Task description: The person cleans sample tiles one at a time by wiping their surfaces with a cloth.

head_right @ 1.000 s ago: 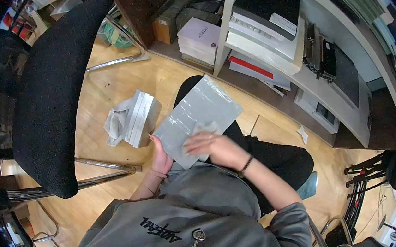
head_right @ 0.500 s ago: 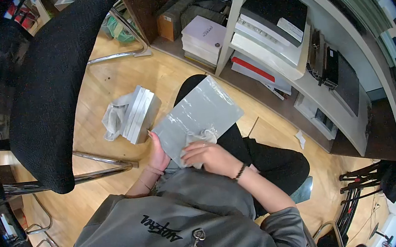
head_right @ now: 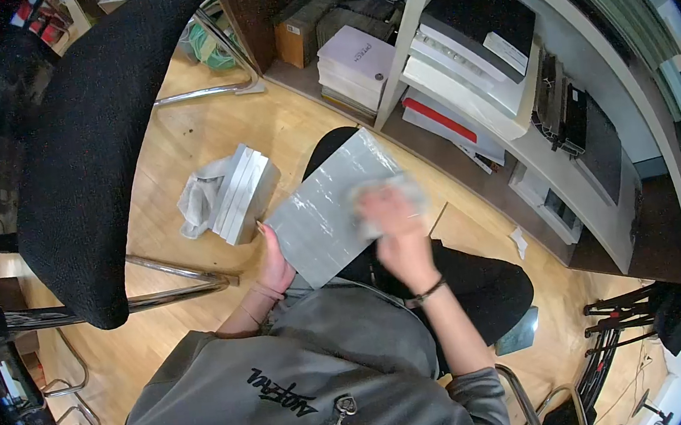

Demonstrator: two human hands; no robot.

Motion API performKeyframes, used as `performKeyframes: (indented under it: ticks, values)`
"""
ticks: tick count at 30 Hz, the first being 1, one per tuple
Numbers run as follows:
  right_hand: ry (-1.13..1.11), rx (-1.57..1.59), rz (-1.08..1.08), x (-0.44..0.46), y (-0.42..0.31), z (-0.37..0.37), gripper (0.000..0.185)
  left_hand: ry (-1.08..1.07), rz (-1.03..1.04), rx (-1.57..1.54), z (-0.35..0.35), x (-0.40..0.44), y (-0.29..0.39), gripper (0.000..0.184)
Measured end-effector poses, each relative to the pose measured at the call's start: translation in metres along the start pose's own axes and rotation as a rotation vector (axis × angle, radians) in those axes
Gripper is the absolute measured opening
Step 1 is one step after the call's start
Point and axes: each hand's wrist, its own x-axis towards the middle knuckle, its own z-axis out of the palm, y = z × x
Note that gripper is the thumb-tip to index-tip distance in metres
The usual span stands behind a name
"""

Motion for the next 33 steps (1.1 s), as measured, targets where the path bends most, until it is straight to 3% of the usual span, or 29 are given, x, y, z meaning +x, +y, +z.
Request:
performKeyframes:
  ticks: [1, 3, 8, 11, 13, 17, 19, 21, 23, 24, 27, 29, 31, 33]
  values:
    - [-0.172, 0.011, -0.055, 0.0, -0.016, 0.01, 0.056, -0.005, -0.001, 0.004, 0.0, 0.0, 0.0, 0.078]
    - [-0.389, 0.021, -0.39, 0.001, -0.032, 0.034, 0.055, -0.044, 0.023, 0.02, 0.002, 0.001, 0.0, 0.078]
    - [-0.28, -0.065, -0.382, 0.032, -0.009, 0.026, 0.051, -0.043, 0.05, 0.035, 0.008, -0.001, 0.001, 0.076]
    - [-0.105, -0.176, -0.336, 0.051, 0.024, 0.024, 0.048, -0.042, 0.047, 0.099, 0.005, 0.0, 0.0, 0.077]
    - [0.082, -0.181, -0.078, 0.064, 0.034, 0.019, 0.045, -0.05, 0.046, 0.13, 0.003, 0.002, -0.003, 0.077]
    - [0.198, -0.256, 0.025, 0.07, 0.03, 0.035, 0.045, -0.044, 0.016, 0.09, -0.003, -0.001, -0.004, 0.076]
    - [0.036, -0.204, -0.002, 0.056, 0.002, 0.054, 0.049, 0.008, 0.051, 0.07, 0.005, -0.005, 0.001, 0.075]
    - [-0.163, 0.043, -0.204, 0.026, -0.022, 0.07, 0.053, -0.005, 0.05, 0.06, 0.013, -0.008, 0.002, 0.074]
    - [-0.228, 0.167, -0.388, 0.009, -0.036, 0.068, 0.044, 0.017, 0.059, 0.133, 0.012, -0.01, 0.004, 0.073]
    - [-0.212, 0.14, -0.374, 0.009, -0.034, 0.055, 0.044, -0.015, 0.047, 0.135, 0.012, -0.009, 0.003, 0.073]
    - [-0.205, 0.388, -0.005, 0.004, -0.025, 0.012, 0.045, -0.082, 0.124, 0.01, 0.01, -0.011, -0.001, 0.065]
    - [0.002, 0.049, 0.182, -0.013, 0.0, -0.013, 0.054, 0.015, 0.191, 0.209, 0.011, -0.011, -0.003, 0.059]
    - [0.263, -0.004, 0.43, -0.048, 0.027, -0.031, 0.042, 0.041, 0.23, 0.301, 0.018, -0.011, -0.005, 0.056]
    - [0.315, 0.338, 0.828, -0.081, 0.036, -0.052, 0.028, 0.05, 0.176, 0.087, 0.035, -0.019, 0.003, 0.052]
